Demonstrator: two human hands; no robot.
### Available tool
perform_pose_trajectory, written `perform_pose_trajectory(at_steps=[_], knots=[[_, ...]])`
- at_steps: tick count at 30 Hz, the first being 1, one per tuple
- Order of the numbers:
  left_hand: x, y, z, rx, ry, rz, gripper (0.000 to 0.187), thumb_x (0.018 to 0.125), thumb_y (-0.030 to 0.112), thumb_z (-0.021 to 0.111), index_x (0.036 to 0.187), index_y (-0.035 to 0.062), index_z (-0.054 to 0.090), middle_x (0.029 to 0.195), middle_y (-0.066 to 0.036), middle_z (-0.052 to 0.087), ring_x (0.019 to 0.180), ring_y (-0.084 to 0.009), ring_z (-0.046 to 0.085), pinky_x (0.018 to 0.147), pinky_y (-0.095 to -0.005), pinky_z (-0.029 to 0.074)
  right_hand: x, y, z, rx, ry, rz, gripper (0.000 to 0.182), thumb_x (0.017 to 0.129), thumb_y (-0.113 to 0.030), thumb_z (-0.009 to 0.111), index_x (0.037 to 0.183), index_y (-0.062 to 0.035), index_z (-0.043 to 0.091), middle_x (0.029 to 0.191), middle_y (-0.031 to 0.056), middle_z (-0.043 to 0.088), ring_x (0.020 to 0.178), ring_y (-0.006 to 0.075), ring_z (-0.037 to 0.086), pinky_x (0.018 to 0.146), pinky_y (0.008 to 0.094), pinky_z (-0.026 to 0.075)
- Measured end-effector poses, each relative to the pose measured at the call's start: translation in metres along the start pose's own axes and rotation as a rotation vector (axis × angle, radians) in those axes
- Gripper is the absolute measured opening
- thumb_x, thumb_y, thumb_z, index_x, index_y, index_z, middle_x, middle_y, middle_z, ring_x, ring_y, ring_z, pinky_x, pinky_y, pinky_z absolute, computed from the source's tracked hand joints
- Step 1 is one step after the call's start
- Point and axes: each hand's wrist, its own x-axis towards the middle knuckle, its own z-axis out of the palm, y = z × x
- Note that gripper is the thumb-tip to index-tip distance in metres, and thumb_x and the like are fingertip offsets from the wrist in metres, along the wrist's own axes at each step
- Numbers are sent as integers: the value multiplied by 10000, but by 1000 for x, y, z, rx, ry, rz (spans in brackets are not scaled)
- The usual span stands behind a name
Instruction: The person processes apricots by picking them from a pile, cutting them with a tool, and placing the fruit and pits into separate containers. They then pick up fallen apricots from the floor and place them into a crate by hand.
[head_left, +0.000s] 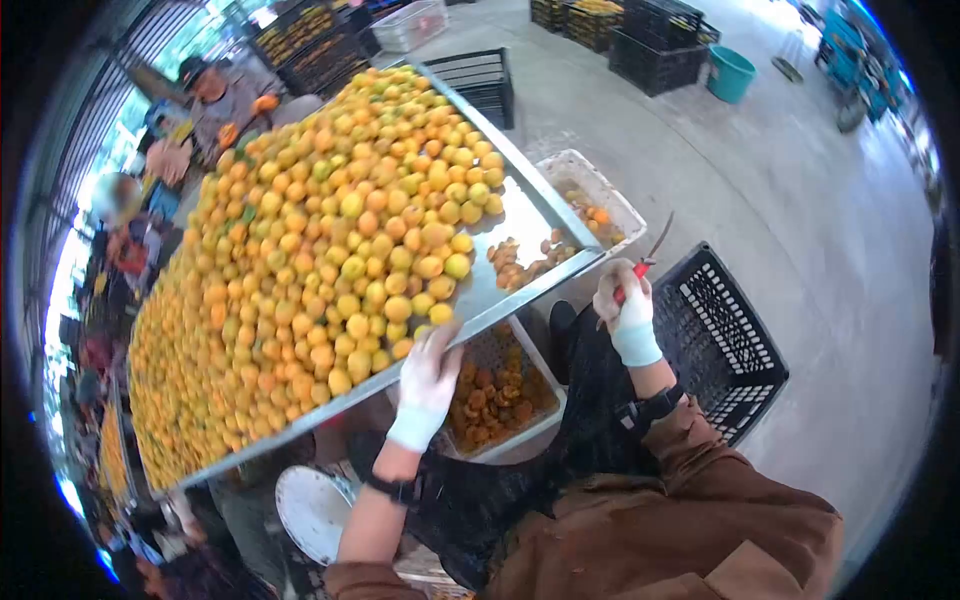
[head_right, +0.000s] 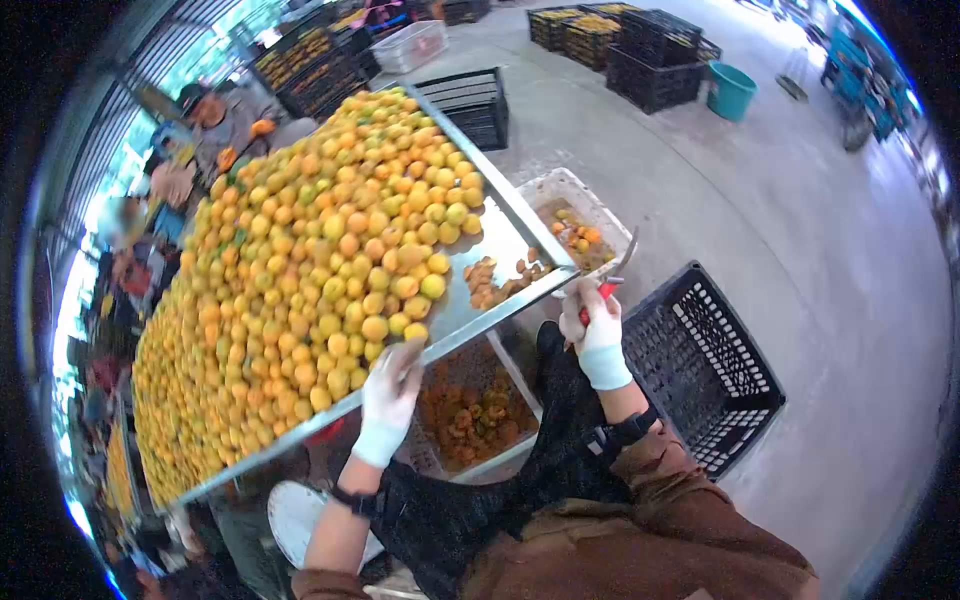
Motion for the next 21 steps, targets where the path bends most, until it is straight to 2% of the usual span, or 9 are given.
perform_pose_trajectory(at_steps=[3, 4, 6, 7, 10, 15, 17, 18, 21], knots=[[83, -14, 53, -97, -167, 60, 574, 792, 171, 652, 1315, 62, 441, 1282, -202, 496, 1184, -358, 481, 1004, -400, 382, 1, -10, -5, -70, 66, 54, 204, 950, -215, 478, 852, -53, 555, 499, -7, 400, 362, 93, 326, 373, 255, 250], [105, -20, 71, -92, -194, 73, 574, 792, 171, 652, 1315, 62, 441, 1282, -202, 496, 1184, -358, 481, 1004, -400, 382, 2, -13, -8, -58, 92, 43, 204, 950, -215, 478, 852, -53, 555, 499, -7, 400, 362, 93, 326, 373, 255, 250], [137, -31, 101, 3, -258, 135, 836, 709, 256, 751, 1397, 54, 322, 1395, -234, 370, 1286, -382, 372, 1066, -392, 329, 6, -16, -14, -61, 83, 47, 218, 945, -207, 501, 846, -25, 569, 517, -2, 428, 387, 91, 348, 389, 241, 280], [146, -37, 110, 5, -280, 142, 836, 709, 256, 751, 1397, 54, 322, 1395, -234, 370, 1286, -382, 372, 1066, -392, 329, 7, -17, -16, -52, 104, 42, 218, 945, -207, 501, 846, -25, 569, 517, -2, 428, 387, 91, 348, 389, 241, 280], [171, -57, 128, 189, -383, 248, 1057, 638, 337, 811, 1454, 66, 196, 1475, -288, 172, 1342, -438, 244, 1106, -418, 271, 13, -22, -21, -51, 90, 66, 204, 940, -174, 496, 838, -17, 576, 519, 0, 434, 397, 86, 352, 390, 240, 282], [175, -77, 148, 198, -497, 236, 1064, 629, 332, 813, 1463, 99, 195, 1473, -290, 176, 1350, -463, 208, 1107, -473, 248, 23, -22, -25, -42, 80, 92, 198, 936, -155, 489, 839, -15, 589, 531, -3, 447, 409, 82, 357, 396, 235, 279], [178, -75, 157, 214, -447, 335, 1003, 650, 292, 788, 1454, 102, 221, 1460, -295, 194, 1314, -472, 257, 1094, -486, 263, 27, -23, -22, -113, 150, 131, 194, 918, -151, 474, 812, -16, 564, 480, 9, 419, 373, 108, 363, 378, 255, 290], [181, -68, 162, 211, -455, 333, 1003, 650, 292, 788, 1454, 102, 221, 1460, -295, 194, 1314, -472, 257, 1094, -486, 263, 28, -23, -18, -104, 157, 163, 192, 912, -142, 474, 805, -13, 567, 486, 10, 424, 375, 109, 366, 379, 253, 290], [199, -49, 175, 140, -543, 468, 840, 677, 234, 743, 1405, 123, 337, 1413, -277, 269, 1250, -460, 338, 1072, -504, 285, 29, -21, -18, -111, 151, 193, 173, 895, -104, 477, 799, -6, 583, 508, 12, 444, 385, 104, 373, 384, 251, 287]])
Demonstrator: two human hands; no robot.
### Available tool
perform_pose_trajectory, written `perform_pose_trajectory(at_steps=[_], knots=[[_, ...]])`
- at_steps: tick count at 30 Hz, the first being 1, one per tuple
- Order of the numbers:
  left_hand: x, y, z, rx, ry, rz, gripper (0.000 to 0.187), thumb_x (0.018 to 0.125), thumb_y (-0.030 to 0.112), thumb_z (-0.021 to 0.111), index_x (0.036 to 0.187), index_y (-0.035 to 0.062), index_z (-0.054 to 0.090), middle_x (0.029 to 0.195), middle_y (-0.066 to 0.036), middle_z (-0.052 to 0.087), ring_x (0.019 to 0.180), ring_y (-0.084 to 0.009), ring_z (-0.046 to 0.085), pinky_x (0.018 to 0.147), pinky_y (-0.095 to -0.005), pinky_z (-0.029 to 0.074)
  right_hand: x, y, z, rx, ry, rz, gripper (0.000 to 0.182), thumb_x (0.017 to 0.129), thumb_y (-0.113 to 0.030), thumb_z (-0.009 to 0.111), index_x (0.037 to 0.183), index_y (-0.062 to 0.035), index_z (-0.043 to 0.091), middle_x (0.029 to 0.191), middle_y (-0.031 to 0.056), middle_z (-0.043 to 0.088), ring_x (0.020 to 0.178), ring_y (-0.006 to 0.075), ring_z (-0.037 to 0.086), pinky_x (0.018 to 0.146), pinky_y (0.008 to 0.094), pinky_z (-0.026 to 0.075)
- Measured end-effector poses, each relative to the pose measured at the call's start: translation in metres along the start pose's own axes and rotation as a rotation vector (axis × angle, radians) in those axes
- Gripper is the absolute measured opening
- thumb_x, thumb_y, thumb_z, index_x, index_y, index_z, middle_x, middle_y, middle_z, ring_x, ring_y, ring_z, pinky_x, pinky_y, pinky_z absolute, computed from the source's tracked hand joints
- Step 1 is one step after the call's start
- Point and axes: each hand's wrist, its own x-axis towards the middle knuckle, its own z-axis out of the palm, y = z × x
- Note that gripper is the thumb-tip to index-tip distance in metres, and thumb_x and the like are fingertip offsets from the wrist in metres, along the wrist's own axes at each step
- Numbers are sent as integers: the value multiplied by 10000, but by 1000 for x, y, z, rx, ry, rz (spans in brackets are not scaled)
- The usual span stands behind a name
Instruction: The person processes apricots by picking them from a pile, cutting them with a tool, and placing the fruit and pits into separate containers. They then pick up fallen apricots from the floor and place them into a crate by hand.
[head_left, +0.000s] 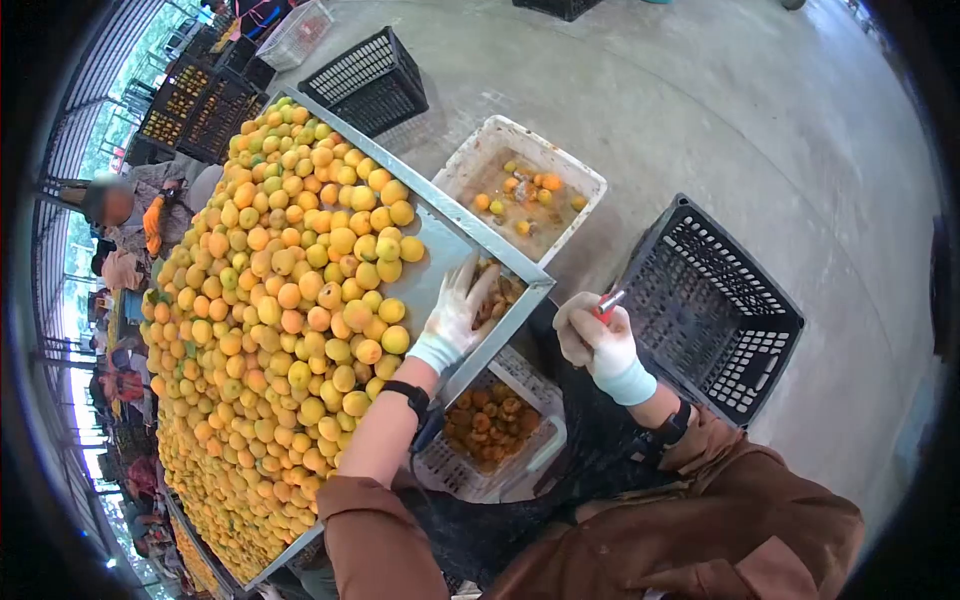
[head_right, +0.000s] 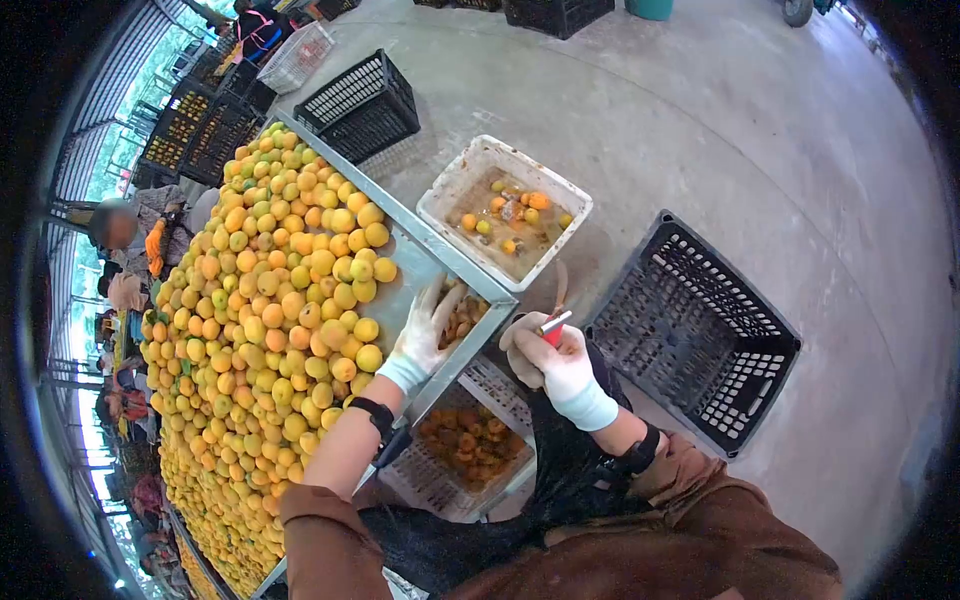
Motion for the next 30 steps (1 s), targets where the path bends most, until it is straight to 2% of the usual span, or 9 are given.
perform_pose_trajectory(at_steps=[3, 6, 11, 19, 23, 25, 28, 29, 30], knots=[[20, 5, -11, 92, -54, 325, 588, 629, 165, 722, 1198, 177, 575, 1254, -180, 446, 1171, -384, 426, 997, -455, 380, -1, 1, -3, 25, -70, 33, 160, 907, -117, 522, 870, 16, 602, 584, -11, 482, 468, 63, 396, 431, 213, 271], [24, -1, -11, 256, -57, 497, 552, 636, 195, 706, 1176, 183, 591, 1220, -160, 464, 1153, -379, 439, 987, -486, 376, -2, -3, 0, -37, -27, 29, 169, 908, -116, 515, 867, 21, 605, 591, -9, 491, 473, 61, 401, 432, 210, 274], [26, -1, -5, 283, -29, 477, 501, 661, 214, 692, 1152, 203, 594, 1185, -110, 503, 1140, -338, 454, 974, -506, 369, 0, -2, 0, -17, -39, 18, 149, 876, -89, 500, 815, 9, 596, 574, 16, 494, 437, 85, 404, 408, 227, 289], [12, -5, 9, 373, -50, 244, 433, 675, 208, 696, 1095, 204, 589, 1081, -76, 564, 898, -276, 599, 696, -368, 518, -4, -3, 11, -93, -4, 19, 144, 871, -83, 507, 821, 10, 606, 603, 13, 516, 458, 75, 427, 412, 208, 288], [16, -1, 4, 285, 27, 183, 368, 686, 182, 689, 1046, 183, 614, 1030, -83, 584, 869, -290, 618, 669, -340, 524, -4, 0, 16, -142, -5, 28, 150, 878, -81, 499, 824, 12, 604, 606, 17, 519, 461, 70, 432, 413, 200, 288], [19, -2, -1, -14, 31, -147, 244, 739, 134, 658, 982, 141, 638, 883, -72, 605, 772, -236, 631, 671, -286, 514, -5, 3, 18, -140, -14, 32, 153, 882, -84, 497, 829, 13, 603, 605, 18, 518, 459, 69, 429, 412, 201, 286], [12, -6, -14, -503, 204, -271, 187, 793, 125, 635, 975, 83, 634, 705, -49, 582, 654, -143, 589, 599, -270, 484, -6, 10, 18, -170, -77, -10, 164, 901, -110, 500, 848, 12, 596, 594, 20, 508, 447, 68, 408, 405, 205, 278], [10, -7, -21, -492, 226, -292, 187, 793, 125, 635, 975, 83, 634, 705, -49, 582, 654, -143, 589, 599, -270, 484, -6, 11, 20, -177, -52, -5, 163, 903, -117, 505, 844, 3, 598, 594, 19, 509, 446, 67, 409, 405, 204, 282], [6, -5, -30, -828, 161, -442, 208, 804, 128, 641, 1002, 68, 634, 720, -25, 592, 608, -100, 550, 532, -244, 441, -7, 13, 24, -181, -30, 4, 162, 905, -124, 509, 841, -6, 600, 594, 17, 511, 446, 66, 409, 406, 203, 285]])
